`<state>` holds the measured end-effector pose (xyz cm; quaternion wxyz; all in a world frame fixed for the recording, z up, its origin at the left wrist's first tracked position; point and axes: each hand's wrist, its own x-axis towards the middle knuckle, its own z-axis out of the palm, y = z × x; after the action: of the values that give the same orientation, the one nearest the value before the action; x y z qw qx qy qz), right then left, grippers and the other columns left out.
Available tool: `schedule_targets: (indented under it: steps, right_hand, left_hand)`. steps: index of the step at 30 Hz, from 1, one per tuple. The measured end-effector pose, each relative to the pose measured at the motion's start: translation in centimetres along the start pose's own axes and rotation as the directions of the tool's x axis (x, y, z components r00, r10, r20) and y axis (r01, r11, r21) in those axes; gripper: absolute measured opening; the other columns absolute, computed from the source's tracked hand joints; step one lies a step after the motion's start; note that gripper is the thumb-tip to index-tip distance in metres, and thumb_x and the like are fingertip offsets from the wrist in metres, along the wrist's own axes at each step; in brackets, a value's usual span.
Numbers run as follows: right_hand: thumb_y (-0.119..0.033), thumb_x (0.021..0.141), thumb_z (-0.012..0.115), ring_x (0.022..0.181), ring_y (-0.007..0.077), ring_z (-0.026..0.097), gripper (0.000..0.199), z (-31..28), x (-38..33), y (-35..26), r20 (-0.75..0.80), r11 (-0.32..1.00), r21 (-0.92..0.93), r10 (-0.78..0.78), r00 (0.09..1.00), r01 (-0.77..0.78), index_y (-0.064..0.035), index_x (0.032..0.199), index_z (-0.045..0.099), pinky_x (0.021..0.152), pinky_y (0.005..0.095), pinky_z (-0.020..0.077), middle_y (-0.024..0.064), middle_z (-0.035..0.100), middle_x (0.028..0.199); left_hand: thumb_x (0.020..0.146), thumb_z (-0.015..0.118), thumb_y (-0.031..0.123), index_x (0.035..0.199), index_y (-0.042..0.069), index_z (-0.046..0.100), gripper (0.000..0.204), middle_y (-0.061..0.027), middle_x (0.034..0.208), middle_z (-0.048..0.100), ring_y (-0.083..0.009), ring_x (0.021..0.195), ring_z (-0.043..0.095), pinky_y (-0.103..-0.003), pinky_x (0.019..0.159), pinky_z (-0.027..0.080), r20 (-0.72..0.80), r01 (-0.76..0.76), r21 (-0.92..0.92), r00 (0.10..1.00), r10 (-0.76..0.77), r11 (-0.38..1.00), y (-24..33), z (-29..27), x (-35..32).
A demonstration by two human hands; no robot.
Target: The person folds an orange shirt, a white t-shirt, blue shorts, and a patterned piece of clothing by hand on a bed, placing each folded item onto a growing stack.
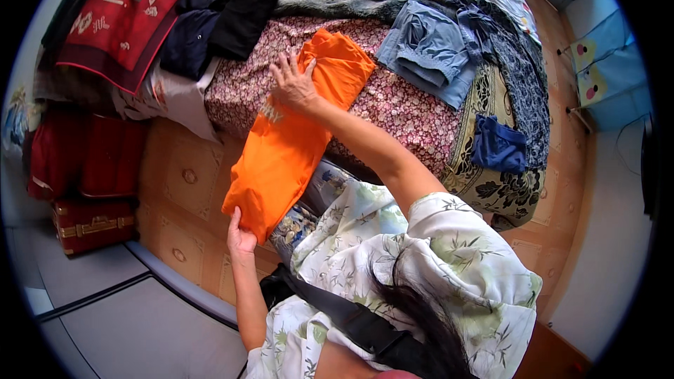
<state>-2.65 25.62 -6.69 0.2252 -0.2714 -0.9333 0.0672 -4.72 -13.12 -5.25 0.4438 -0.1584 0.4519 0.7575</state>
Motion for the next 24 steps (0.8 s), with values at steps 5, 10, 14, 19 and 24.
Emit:
schedule_targets:
  steps: [5,10,14,19,24]
  right_hand:
    - [-0.030,0.090,0.050,0.136,0.0385,0.027,0.051,-5.5,-5.1,-2.8,-0.146,0.943,0.218,-0.224,0.964,0.252,-0.0056,0.134,0.041,0.105,0.0637,0.0201,0.0209,0.034,0.143]
    - [-0.020,0.092,0.049,0.132,0.0335,0.036,0.037,-4.9,-9.7,0.3,-0.107,0.813,0.339,-0.466,0.878,0.473,-0.0054,0.126,0.051,0.109,0.0445,0.0284,0.0161,0.046,0.134]
    - [-0.032,0.098,0.046,0.128,0.0234,0.044,0.048,-5.0,-10.9,1.1,0.145,0.261,0.958,-0.098,0.984,-0.115,-0.0018,0.136,0.043,0.109,0.0302,0.0290,0.0149,0.050,0.134]
    - [-0.055,0.094,0.039,0.128,0.0179,0.040,0.076,-8.2,-12.7,3.3,0.165,-0.112,0.980,-0.010,0.986,-0.166,0.0051,0.140,0.032,0.109,0.0294,0.0253,0.0125,0.047,0.136]
    - [-0.054,0.089,0.052,0.114,0.0161,0.049,0.073,-9.0,-14.2,5.1,0.204,0.020,0.978,0.136,0.969,-0.208,0.0060,0.130,0.044,0.100,0.0303,0.0353,0.0088,0.054,0.125]
  left_hand:
    - [0.081,0.069,0.015,0.118,0.000,0.056,0.042,-0.0124,0.124,0.058,-0.0279,0.114,0.054,-0.045,0.102,0.040,-0.037,-0.026,-0.123,0.999,0.022,0.992,1.9,0.1,-2.1]
    - [0.083,0.061,0.013,0.121,-0.004,0.052,0.042,-0.0152,0.123,0.057,-0.0300,0.114,0.055,-0.046,0.100,0.043,0.125,-0.165,-0.118,0.976,0.180,0.979,3.6,7.5,-7.6]
    - [0.088,0.054,0.020,0.122,-0.005,0.048,0.043,-0.0170,0.122,0.056,-0.0290,0.111,0.057,-0.043,0.096,0.047,0.292,-0.393,0.143,0.894,0.341,0.908,4.6,20.2,-11.6]
    - [0.090,0.056,0.020,0.115,-0.002,0.054,0.034,-0.0186,0.119,0.058,-0.0261,0.105,0.061,-0.041,0.090,0.050,0.551,-0.386,0.242,0.810,0.201,0.890,5.9,32.5,-3.7]
    - [0.093,0.056,0.031,0.122,-0.002,0.043,0.045,-0.0199,0.115,0.056,-0.0284,0.105,0.057,-0.042,0.089,0.048,0.848,-0.309,0.079,0.521,0.099,0.948,0.1,44.1,1.7]
